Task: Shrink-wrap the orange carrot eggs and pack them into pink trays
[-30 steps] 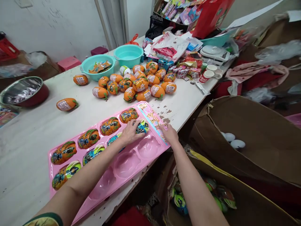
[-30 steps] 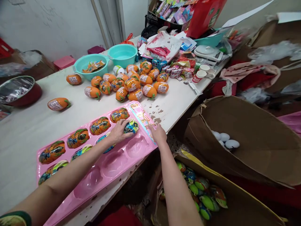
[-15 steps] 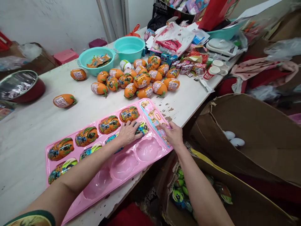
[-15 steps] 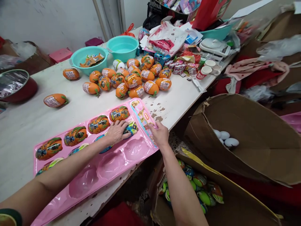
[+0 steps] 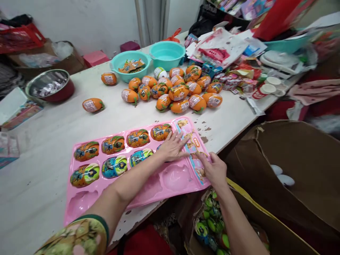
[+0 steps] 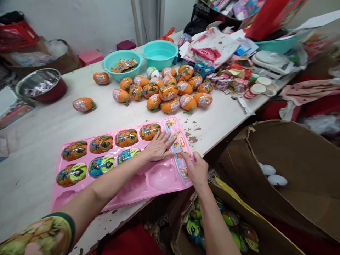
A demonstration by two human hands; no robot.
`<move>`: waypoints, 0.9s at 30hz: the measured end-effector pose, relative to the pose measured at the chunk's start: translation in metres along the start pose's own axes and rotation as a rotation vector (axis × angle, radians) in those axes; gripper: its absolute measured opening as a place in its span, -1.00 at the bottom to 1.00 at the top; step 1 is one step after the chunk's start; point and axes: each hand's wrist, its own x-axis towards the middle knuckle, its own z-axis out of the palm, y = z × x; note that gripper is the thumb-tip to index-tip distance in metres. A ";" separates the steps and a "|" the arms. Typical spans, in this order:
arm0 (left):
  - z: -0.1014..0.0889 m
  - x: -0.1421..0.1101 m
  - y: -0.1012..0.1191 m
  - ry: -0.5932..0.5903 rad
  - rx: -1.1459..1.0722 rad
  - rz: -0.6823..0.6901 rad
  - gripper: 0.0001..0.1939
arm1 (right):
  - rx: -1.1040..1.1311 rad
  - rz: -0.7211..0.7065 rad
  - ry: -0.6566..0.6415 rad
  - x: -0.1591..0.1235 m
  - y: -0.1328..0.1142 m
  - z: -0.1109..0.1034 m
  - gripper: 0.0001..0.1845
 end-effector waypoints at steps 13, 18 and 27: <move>-0.050 -0.087 -0.045 0.133 0.118 -0.321 -0.28 | -0.034 0.095 0.009 -0.027 0.003 -0.015 -0.45; -0.015 -0.096 -0.034 -0.028 0.391 -0.171 -0.21 | 0.051 0.114 0.053 -0.053 0.003 -0.021 -0.44; 0.005 -0.081 0.019 0.011 0.324 -0.155 -0.01 | -0.102 0.254 -0.001 -0.086 0.014 -0.033 -0.48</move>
